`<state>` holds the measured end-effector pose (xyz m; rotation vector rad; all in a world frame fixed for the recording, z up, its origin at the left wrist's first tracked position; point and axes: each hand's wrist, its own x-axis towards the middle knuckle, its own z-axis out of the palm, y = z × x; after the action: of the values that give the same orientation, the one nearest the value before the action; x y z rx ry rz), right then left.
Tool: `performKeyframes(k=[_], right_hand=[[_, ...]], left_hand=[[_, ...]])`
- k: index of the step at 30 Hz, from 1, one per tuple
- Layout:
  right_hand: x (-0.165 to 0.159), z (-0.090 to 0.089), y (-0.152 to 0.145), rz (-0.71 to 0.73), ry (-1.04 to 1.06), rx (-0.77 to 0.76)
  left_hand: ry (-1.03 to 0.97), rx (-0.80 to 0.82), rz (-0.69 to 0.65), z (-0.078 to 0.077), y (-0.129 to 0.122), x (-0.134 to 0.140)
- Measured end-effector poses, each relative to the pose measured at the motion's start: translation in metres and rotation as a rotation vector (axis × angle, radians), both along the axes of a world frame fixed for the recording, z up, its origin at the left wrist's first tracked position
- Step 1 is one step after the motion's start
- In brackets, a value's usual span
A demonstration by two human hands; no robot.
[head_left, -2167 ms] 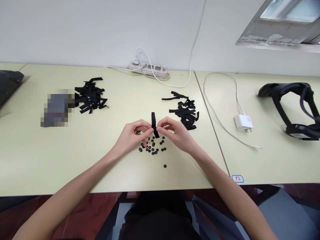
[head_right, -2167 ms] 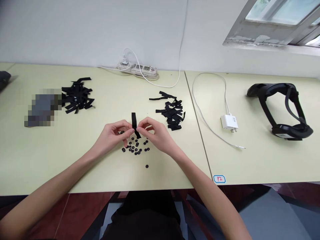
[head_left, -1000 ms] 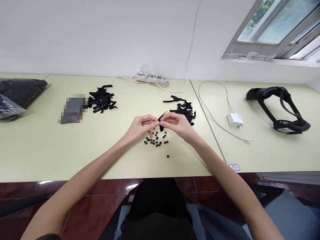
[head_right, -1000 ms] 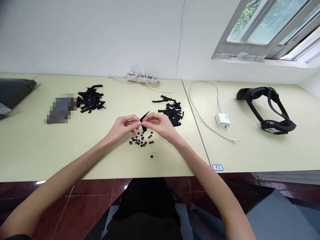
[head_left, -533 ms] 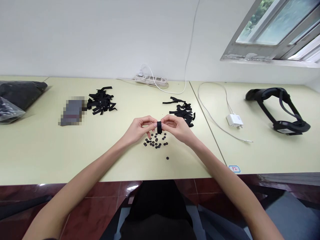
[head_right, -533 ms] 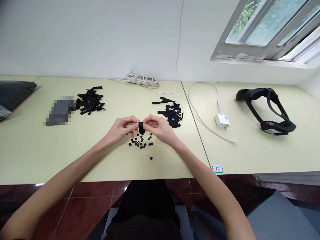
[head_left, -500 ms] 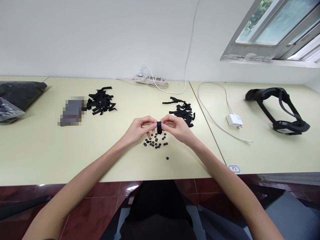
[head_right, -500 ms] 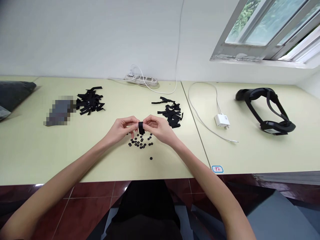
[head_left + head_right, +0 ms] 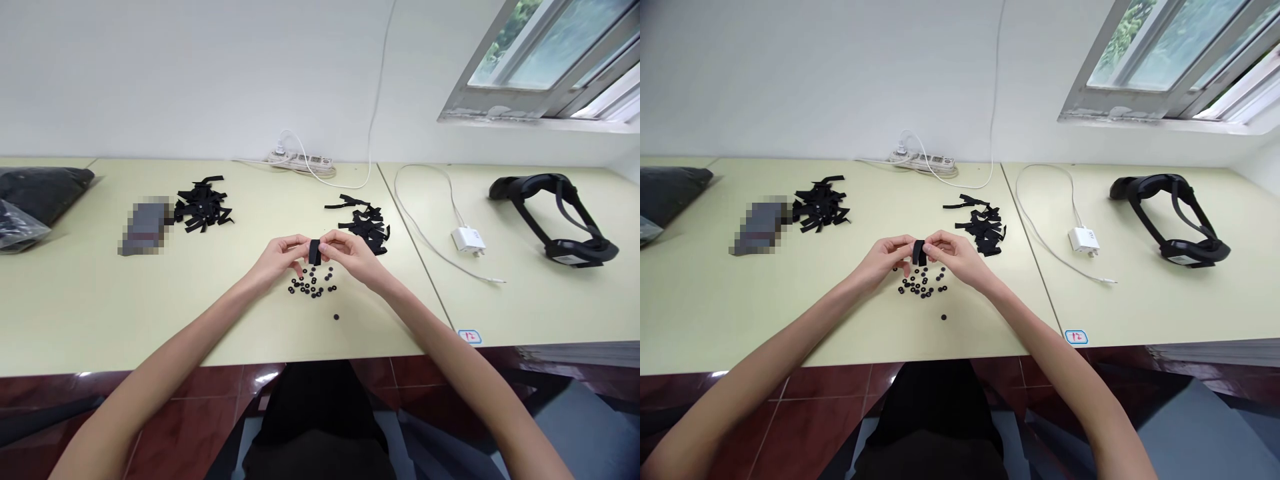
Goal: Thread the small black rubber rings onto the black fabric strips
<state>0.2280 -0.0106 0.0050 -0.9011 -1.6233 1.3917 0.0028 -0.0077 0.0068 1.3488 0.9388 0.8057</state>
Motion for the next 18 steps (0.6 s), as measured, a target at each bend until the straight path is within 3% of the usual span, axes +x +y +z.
performKeyframes(k=[10, 15, 18], right_hand=[[-0.0019, -0.0013, -0.0016, -0.061, -0.089, 0.01], [-0.0033, -0.003, -0.0021, -0.021, -0.058, 0.082], [-0.0047, -0.0062, -0.0034, -0.067, -0.013, 0.144]], left_hand=[[-0.009, 0.106, 0.046, -0.0026, 0.0006, -0.0009], [-0.153, -0.021, 0.114, -0.0019, -0.0012, 0.0023], [-0.269, -0.153, 0.145, -0.0011, -0.0011, 0.0033]])
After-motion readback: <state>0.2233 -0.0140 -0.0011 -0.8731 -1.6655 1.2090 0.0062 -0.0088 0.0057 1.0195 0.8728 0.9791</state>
